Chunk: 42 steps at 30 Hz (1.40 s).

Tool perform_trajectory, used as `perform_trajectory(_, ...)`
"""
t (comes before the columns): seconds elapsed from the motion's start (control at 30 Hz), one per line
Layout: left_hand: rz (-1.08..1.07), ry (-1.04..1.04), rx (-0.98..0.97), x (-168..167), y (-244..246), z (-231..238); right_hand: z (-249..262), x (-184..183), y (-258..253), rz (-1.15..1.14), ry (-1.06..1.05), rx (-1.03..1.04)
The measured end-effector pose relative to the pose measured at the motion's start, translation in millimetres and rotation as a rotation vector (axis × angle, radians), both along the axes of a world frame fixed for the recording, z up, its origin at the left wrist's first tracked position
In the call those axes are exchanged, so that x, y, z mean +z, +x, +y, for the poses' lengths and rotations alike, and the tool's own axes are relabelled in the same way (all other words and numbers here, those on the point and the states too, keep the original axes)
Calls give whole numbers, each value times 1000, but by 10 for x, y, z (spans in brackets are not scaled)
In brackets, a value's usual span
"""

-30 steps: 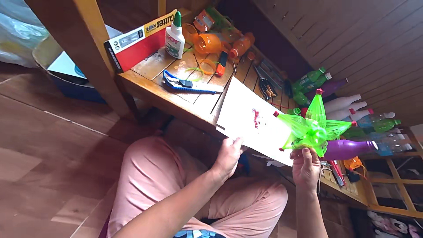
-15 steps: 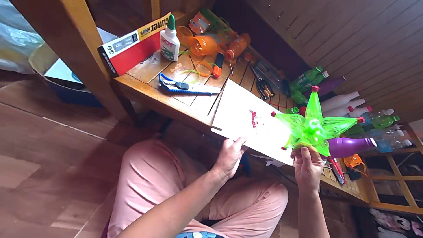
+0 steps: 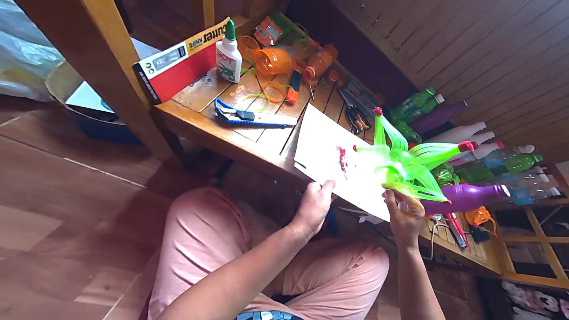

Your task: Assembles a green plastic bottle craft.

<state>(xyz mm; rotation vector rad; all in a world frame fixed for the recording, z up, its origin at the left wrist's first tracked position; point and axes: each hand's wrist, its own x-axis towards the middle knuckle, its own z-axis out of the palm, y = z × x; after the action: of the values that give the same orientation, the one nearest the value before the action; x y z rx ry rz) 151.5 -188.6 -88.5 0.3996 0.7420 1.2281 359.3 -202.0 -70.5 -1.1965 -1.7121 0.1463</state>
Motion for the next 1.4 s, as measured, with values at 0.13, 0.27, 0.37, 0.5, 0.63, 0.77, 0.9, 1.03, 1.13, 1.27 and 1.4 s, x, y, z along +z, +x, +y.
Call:
perform_trajectory(0.13,124,32,3,-24,-17,61,51,-23,20,-34,0,-10)
perform_trajectory(0.27,266,54,116,-42,-98,153,65,-10,27,-31,-6,-20)
perform_trajectory(0.37,465,80,165,-50,-176,214,86,-31,46,-38,-1,-4)
perform_trajectory(0.5,818,330,222,-143,-97,134,82,-76,49,-66,19,-35)
perform_trajectory(0.63,1056,673,316,-240,34,112,63,-97,45,-65,32,-43)
perform_trajectory(0.77,1132,775,328,-194,85,125,51,-119,60,-43,31,-47)
perform_trajectory(0.9,1189,819,296,-113,109,125,46,-139,86,-40,31,-52)
perform_trajectory(1.03,1254,860,276,-81,153,164,54,-156,93,-29,35,-55)
perform_trajectory(1.13,1277,833,241,-53,126,217,52,-165,108,-31,27,-65)
perform_trajectory(1.27,1263,792,233,-27,42,271,63,-170,96,-47,12,-72)
perform_trajectory(1.4,1247,700,208,-64,6,277,110,-146,74,-94,10,-71)
